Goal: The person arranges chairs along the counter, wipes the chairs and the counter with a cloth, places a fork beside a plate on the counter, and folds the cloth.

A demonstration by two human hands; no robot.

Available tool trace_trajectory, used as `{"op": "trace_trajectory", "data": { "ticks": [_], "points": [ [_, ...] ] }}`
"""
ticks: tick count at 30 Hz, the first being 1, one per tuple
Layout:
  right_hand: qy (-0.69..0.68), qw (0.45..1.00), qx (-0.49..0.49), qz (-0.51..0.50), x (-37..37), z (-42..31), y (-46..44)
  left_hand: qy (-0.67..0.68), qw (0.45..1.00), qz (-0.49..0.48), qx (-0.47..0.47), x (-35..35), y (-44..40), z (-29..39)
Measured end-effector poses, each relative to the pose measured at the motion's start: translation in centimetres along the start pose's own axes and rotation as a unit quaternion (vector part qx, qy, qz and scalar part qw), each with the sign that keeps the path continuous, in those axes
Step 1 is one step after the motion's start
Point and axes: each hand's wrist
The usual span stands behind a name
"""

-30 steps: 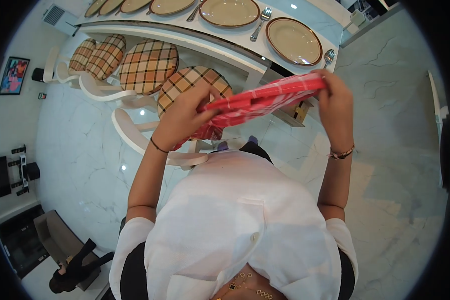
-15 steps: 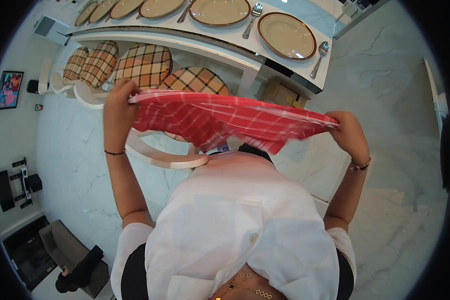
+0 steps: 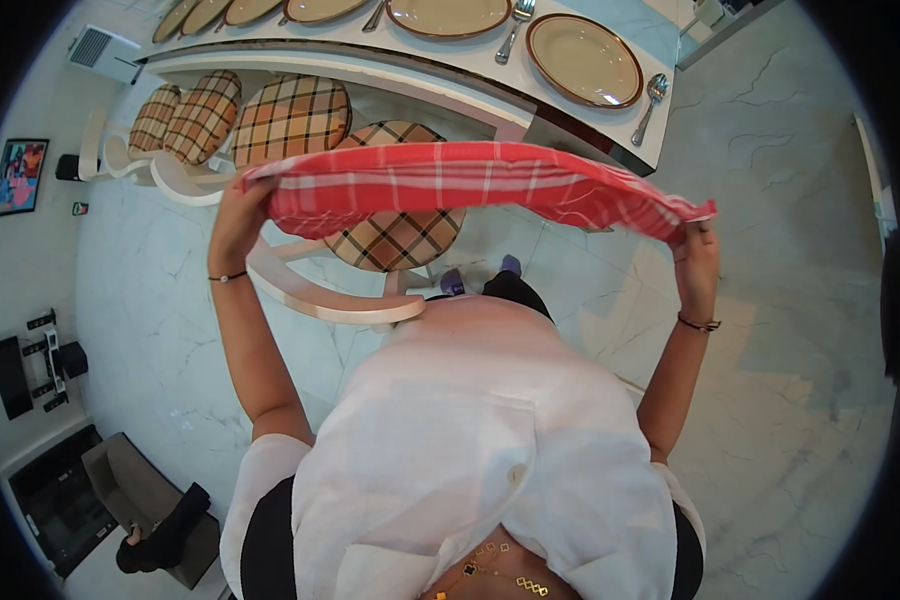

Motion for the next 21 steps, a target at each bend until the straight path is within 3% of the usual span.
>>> {"op": "trace_trajectory", "data": {
  "ticks": [2, 4, 8, 19, 21],
  "points": [
    [-0.009, 1.000, 0.003, 0.011, -1.1, 0.2, -0.1, 0.030, 0.996, 0.064, 0.055, -0.8, -0.5, -0.8],
    [-0.005, 0.996, 0.018, 0.089, -2.9, -1.3, -0.2, 0.028, 0.994, 0.075, 0.072, -1.3, -0.3, -1.0],
    [0.005, 0.998, -0.005, 0.065, -2.5, -0.7, -0.4, 0.145, 0.984, 0.076, 0.073, -2.1, -0.4, -1.2],
    [0.043, 0.990, 0.003, 0.137, -4.3, -0.1, -0.6, 0.142, 0.974, -0.037, 0.172, -3.4, 0.3, -3.2],
    [0.070, 0.976, 0.074, 0.193, -6.4, -0.2, -0.5, 0.190, 0.968, -0.044, 0.160, -4.8, -0.4, -4.1]
  ]
}}
Point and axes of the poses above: each hand's wrist, its own y-axis away from the middle knuckle, its own x-axis out of the back of the hand, z = x × y, and after that the axes turned 13 degrees about x, right-handed
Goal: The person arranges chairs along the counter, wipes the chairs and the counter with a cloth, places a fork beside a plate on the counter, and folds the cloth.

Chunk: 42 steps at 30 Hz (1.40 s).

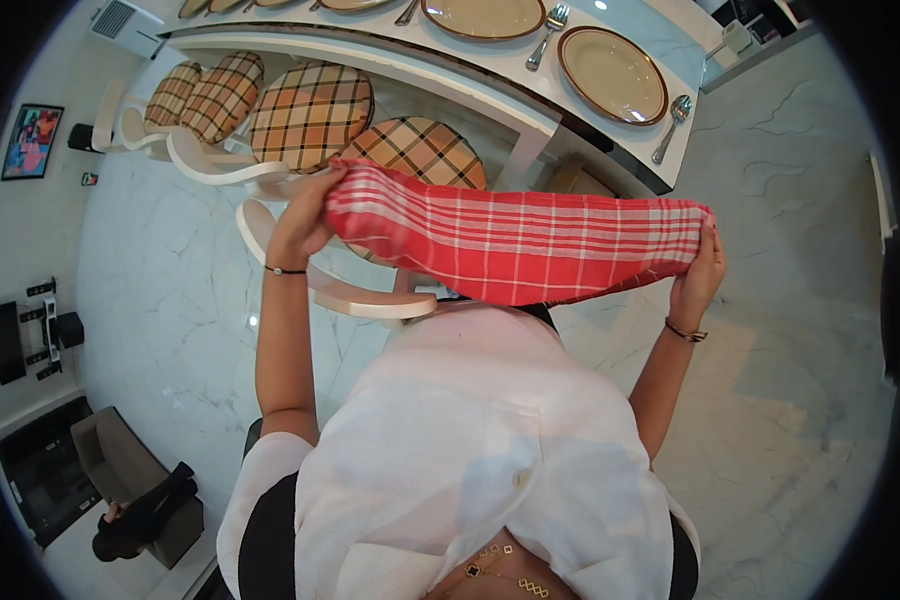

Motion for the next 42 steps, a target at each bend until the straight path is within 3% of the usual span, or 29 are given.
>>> {"op": "trace_trajectory", "data": {
  "ticks": [1, 3, 5, 9, 11, 12, 14, 16, 18, 20, 22, 24, 28, 30, 32, 35, 36, 39, 42],
  "points": [
    [0.007, 0.998, 0.045, 0.036, -2.0, -0.5, 1.0, -0.010, 1.000, -0.004, -0.019, -1.1, -0.4, -0.7],
    [0.161, 0.981, 0.107, -0.016, -4.6, -0.6, 3.1, -0.003, 1.000, -0.008, -0.021, -4.0, -1.8, -2.3],
    [0.225, 0.934, 0.240, -0.137, -8.9, -1.3, 6.3, -0.007, 1.000, 0.009, -0.009, -8.4, -2.0, -3.9],
    [0.194, 0.903, 0.291, -0.250, -14.1, -2.3, 11.2, -0.001, 1.000, -0.002, -0.009, -11.9, -3.0, -6.9],
    [0.150, 0.938, 0.197, -0.244, -13.9, -1.0, 11.2, -0.036, 0.998, 0.026, -0.037, -10.3, -3.1, -7.0],
    [0.181, 0.929, 0.248, -0.205, -13.0, -0.7, 10.1, -0.057, 0.996, 0.056, -0.050, -10.1, -2.2, -6.2],
    [0.230, 0.931, 0.252, -0.129, -9.1, 0.3, 6.7, -0.040, 0.985, 0.133, -0.099, -7.7, -0.6, -3.8],
    [0.247, 0.952, 0.178, -0.009, -4.5, 0.2, 3.3, -0.097, 0.969, 0.180, -0.140, -3.1, 0.9, -1.9],
    [0.196, 0.959, 0.180, 0.095, -1.5, -0.9, 1.1, -0.037, 0.937, 0.238, -0.255, -0.8, 1.9, -1.3],
    [0.116, 0.973, 0.163, 0.117, -0.5, -2.5, 0.5, -0.022, 0.922, 0.285, -0.260, -0.9, 3.4, -0.6],
    [0.122, 0.972, 0.162, 0.117, 0.9, -2.5, 0.2, -0.046, 0.923, 0.286, -0.253, 0.3, 3.4, -1.0],
    [0.121, 0.969, 0.162, 0.145, 1.5, -1.5, -0.1, -0.150, 0.913, 0.289, -0.247, 1.2, 2.1, -1.7],
    [0.249, 0.953, 0.166, 0.050, -1.8, 1.1, 1.8, -0.084, 0.969, 0.180, -0.149, -3.8, -0.1, -4.3],
    [0.281, 0.934, 0.219, -0.021, -6.1, 0.7, 4.6, -0.071, 0.988, 0.114, -0.073, -5.6, -1.3, -5.8],
    [0.237, 0.955, 0.163, -0.076, -9.6, 0.2, 7.9, -0.034, 0.996, 0.079, -0.016, -10.2, -0.8, -6.8],
    [0.233, 0.929, 0.202, -0.207, -12.7, 0.0, 11.7, -0.005, 0.999, -0.006, 0.036, -12.5, -1.1, -9.0],
    [0.224, 0.912, 0.242, -0.246, -13.5, -0.2, 12.4, 0.019, 0.999, 0.024, 0.038, -15.5, 0.4, -8.6],
    [0.217, 0.889, 0.273, -0.296, -14.0, 0.1, 13.6, -0.021, 0.999, -0.003, -0.034, -15.0, -0.7, -9.9],
    [0.229, 0.866, 0.310, -0.317, -13.9, -0.1, 13.3, -0.016, 0.999, 0.023, -0.035, -16.0, -0.5, -9.9]
  ]
}}
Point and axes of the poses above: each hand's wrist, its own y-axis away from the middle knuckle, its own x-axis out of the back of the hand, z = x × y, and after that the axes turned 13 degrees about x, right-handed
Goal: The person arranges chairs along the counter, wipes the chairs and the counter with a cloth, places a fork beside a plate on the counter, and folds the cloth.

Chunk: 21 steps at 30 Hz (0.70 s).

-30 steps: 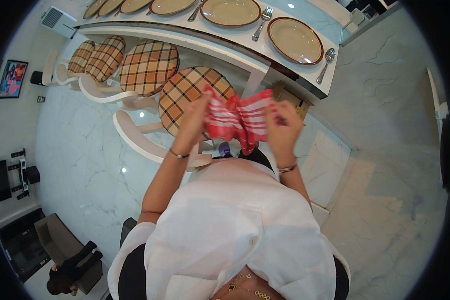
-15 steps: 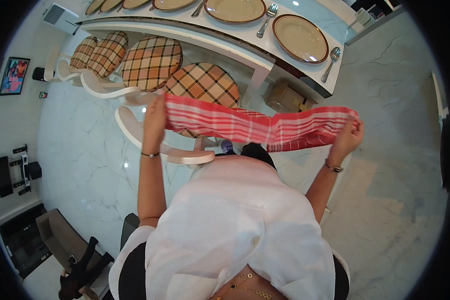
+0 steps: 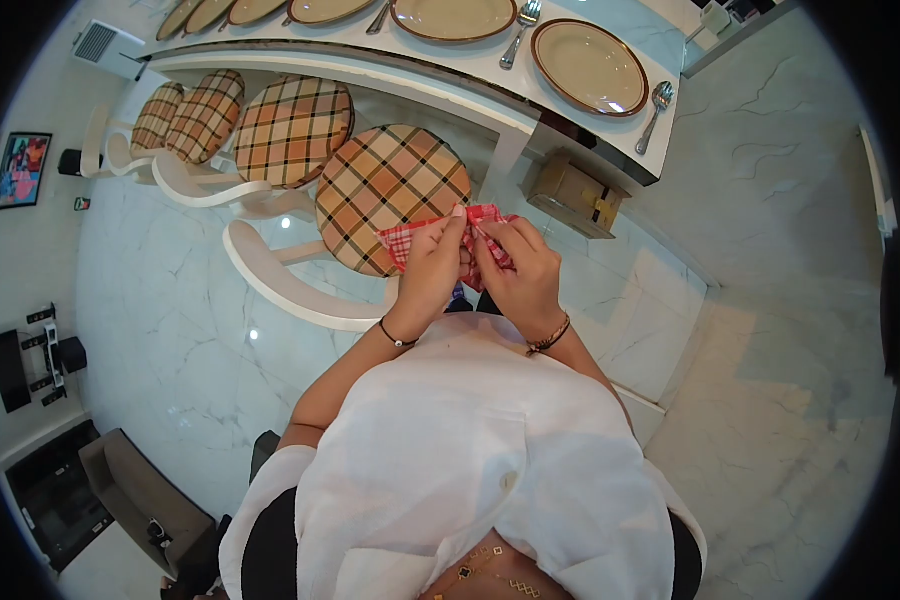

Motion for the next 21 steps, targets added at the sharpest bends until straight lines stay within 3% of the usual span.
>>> {"op": "trace_trajectory", "data": {
  "ticks": [4, 6, 7, 9, 10, 13, 14, 16, 19, 21],
  "points": [
    [-0.010, 0.999, -0.026, -0.026, 0.4, 0.7, 0.0, 0.019, 0.998, -0.051, 0.021, 1.3, -1.8, -0.6],
    [-0.023, 0.996, -0.063, -0.056, 0.7, 1.2, -0.4, -0.032, 0.996, -0.081, 0.036, 0.9, -2.5, -0.4],
    [-0.023, 0.996, -0.064, -0.056, 0.9, 1.6, -0.5, -0.098, 0.993, -0.049, 0.034, 0.2, -2.8, -0.1],
    [-0.161, 0.975, -0.108, -0.109, 1.6, 2.7, -0.8, -0.114, 0.991, -0.069, 0.021, 0.3, -4.0, 0.5],
    [-0.254, 0.943, -0.187, -0.105, 2.0, 3.3, -0.9, -0.129, 0.988, -0.089, 0.006, 0.1, -4.8, 0.7],
    [-0.312, 0.917, -0.244, -0.056, 3.2, 6.0, -1.7, -0.118, 0.990, -0.077, -0.022, -1.6, -6.2, 1.6],
    [-0.311, 0.916, -0.245, -0.059, 3.8, 6.8, -2.3, -0.182, 0.980, -0.069, -0.033, -2.2, -6.3, 2.4],
    [-0.255, 0.937, -0.223, -0.083, 5.1, 8.4, -4.2, -0.348, 0.926, -0.025, -0.141, -4.4, -6.1, 4.2],
    [-0.254, 0.943, -0.187, -0.106, 6.7, 11.8, -5.9, -0.468, 0.860, -0.013, -0.203, -6.6, -6.8, 5.6],
    [-0.188, 0.974, -0.034, -0.123, 7.6, 14.1, -6.7, -0.474, 0.850, 0.002, -0.229, -8.5, -7.2, 6.4]
  ]
}}
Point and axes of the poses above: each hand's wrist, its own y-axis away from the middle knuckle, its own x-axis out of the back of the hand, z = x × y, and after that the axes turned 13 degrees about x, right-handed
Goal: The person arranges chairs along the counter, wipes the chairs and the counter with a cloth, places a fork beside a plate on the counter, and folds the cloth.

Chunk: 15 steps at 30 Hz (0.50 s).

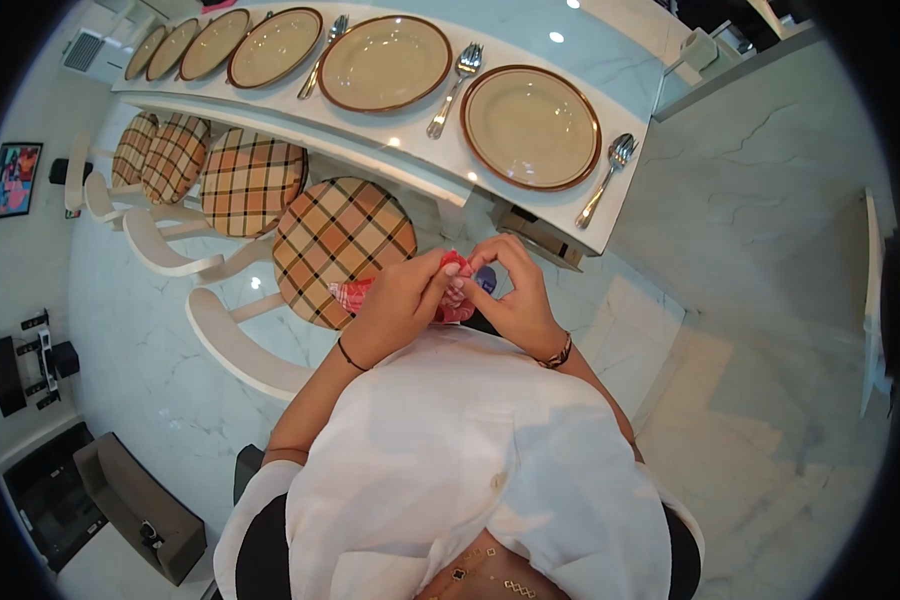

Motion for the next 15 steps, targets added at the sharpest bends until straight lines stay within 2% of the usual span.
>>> {"op": "trace_trajectory", "data": {
  "ticks": [1, 4, 5, 6, 7, 8, 10, 11, 13, 14, 15],
  "points": [
    [0.000, 1.000, 0.003, 0.000, 0.9, 0.3, -0.5, -0.031, 0.999, -0.008, -0.013, 0.0, -0.5, 0.7],
    [-0.106, 0.989, -0.077, -0.067, 3.4, 0.1, -2.0, -0.061, 0.997, -0.021, -0.029, 0.1, -2.0, 1.9],
    [-0.108, 0.989, -0.078, -0.070, 3.9, 0.7, -2.1, -0.005, 0.999, -0.029, -0.019, 0.3, -2.4, 2.2],
    [-0.120, 0.984, -0.023, -0.131, 4.4, 1.8, -2.1, 0.052, 0.998, -0.036, -0.009, 0.7, -2.7, 2.4],
    [-0.131, 0.972, 0.032, -0.192, 4.8, 2.6, -2.3, 0.070, 0.997, -0.013, -0.037, 1.3, -2.9, 2.4],
    [-0.136, 0.971, 0.033, -0.195, 5.3, 3.1, -2.5, 0.075, 0.997, 0.012, -0.033, 2.3, -2.8, 1.9],
    [-0.140, 0.950, -0.019, -0.277, 6.5, 3.4, -3.1, 0.127, 0.990, 0.062, -0.029, 4.0, -2.3, 1.3],
    [-0.104, 0.958, 0.028, -0.267, 7.0, 3.3, -3.7, 0.172, 0.981, 0.086, -0.032, 4.8, -2.1, 1.2],
    [-0.036, 0.960, 0.031, -0.276, 7.4, 3.1, -4.5, 0.225, 0.966, 0.129, -0.013, 6.4, -1.8, 0.2],
    [0.024, 0.960, 0.053, -0.275, 7.4, 2.7, -4.8, 0.211, 0.967, 0.137, -0.040, 7.6, -2.1, -0.9],
    [0.024, 0.962, 0.049, -0.269, 7.3, 2.1, -4.9, 0.192, 0.966, 0.168, -0.041, 8.3, -1.9, -1.4]
  ]
}}
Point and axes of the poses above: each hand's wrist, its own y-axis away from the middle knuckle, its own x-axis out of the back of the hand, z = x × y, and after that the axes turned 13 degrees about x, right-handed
